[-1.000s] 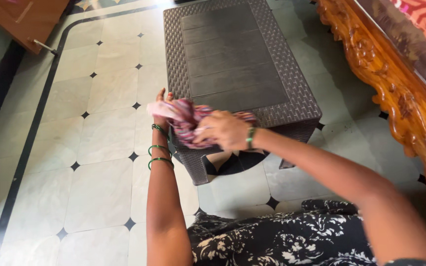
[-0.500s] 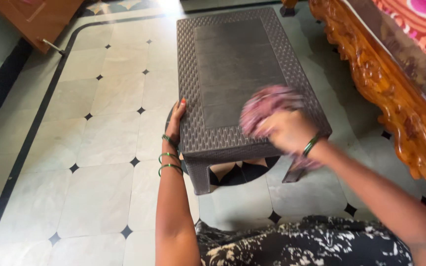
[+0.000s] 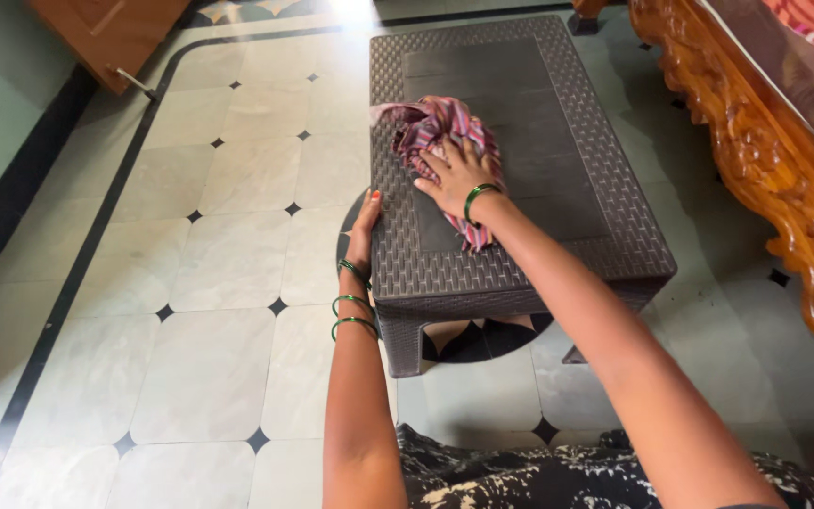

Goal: The person wipes the surface of a dark wicker table with a striped cloth. After cleaning, the person places a green patterned cloth on top of the table and smooths it out.

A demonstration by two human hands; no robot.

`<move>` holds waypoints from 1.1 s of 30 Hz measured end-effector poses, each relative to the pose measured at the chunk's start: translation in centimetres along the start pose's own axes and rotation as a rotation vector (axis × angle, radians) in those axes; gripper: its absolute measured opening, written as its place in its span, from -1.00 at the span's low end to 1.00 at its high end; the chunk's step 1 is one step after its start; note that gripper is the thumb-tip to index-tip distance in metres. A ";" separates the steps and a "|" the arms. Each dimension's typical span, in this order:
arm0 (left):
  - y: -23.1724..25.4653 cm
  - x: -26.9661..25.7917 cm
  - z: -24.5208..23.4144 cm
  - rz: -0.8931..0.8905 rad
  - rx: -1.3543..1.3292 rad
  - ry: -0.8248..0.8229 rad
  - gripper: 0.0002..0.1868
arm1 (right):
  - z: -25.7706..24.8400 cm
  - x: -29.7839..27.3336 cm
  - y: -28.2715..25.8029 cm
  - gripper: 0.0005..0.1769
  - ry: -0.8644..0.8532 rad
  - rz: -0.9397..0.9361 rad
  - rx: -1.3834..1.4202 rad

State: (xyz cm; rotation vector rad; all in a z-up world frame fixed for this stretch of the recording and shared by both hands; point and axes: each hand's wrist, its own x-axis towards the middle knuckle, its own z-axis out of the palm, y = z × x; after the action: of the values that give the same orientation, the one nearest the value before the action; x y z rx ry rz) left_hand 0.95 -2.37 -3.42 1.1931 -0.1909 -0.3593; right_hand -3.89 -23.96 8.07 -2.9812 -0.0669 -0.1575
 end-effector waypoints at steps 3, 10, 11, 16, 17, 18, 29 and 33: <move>0.1 -0.3 0.1 0.028 -0.031 -0.029 -0.16 | 0.6 0.4 -1.7 -0.20 -0.015 -0.079 0.008; -0.5 -0.4 -0.5 -0.004 0.051 -0.009 -0.15 | -0.8 -6.0 -4.7 -0.28 -0.020 -0.297 -0.040; -1.0 -0.1 -1.1 -0.018 0.095 0.009 -0.14 | -1.1 -7.6 -5.2 -0.29 -0.037 -0.326 -0.047; -4.7 3.4 -2.9 -0.069 -0.020 0.006 -0.06 | -3.2 -14.6 -4.3 -0.35 0.068 -0.640 0.007; -4.7 3.4 -3.1 -0.027 -0.006 0.001 -0.03 | -3.7 -15.4 -3.5 -0.41 0.087 -0.664 0.010; -4.4 3.3 -3.3 0.000 -0.008 0.000 -0.05 | -4.4 -16.0 -2.3 -0.47 0.105 -0.694 0.009; 6.0 -2.0 1.5 0.297 0.218 0.067 -0.22 | -4.3 -16.3 18.9 -0.30 0.260 -0.041 -0.270; 4.0 0.2 3.0 0.416 0.632 -0.026 -0.39 | -4.0 -18.6 14.8 -0.34 0.227 -0.039 -0.349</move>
State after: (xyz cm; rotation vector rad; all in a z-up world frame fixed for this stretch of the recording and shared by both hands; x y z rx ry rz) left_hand 0.80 -3.70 1.41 1.7246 -0.5966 0.0655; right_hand -22.00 -39.89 7.73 -3.2829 -0.0784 -0.5650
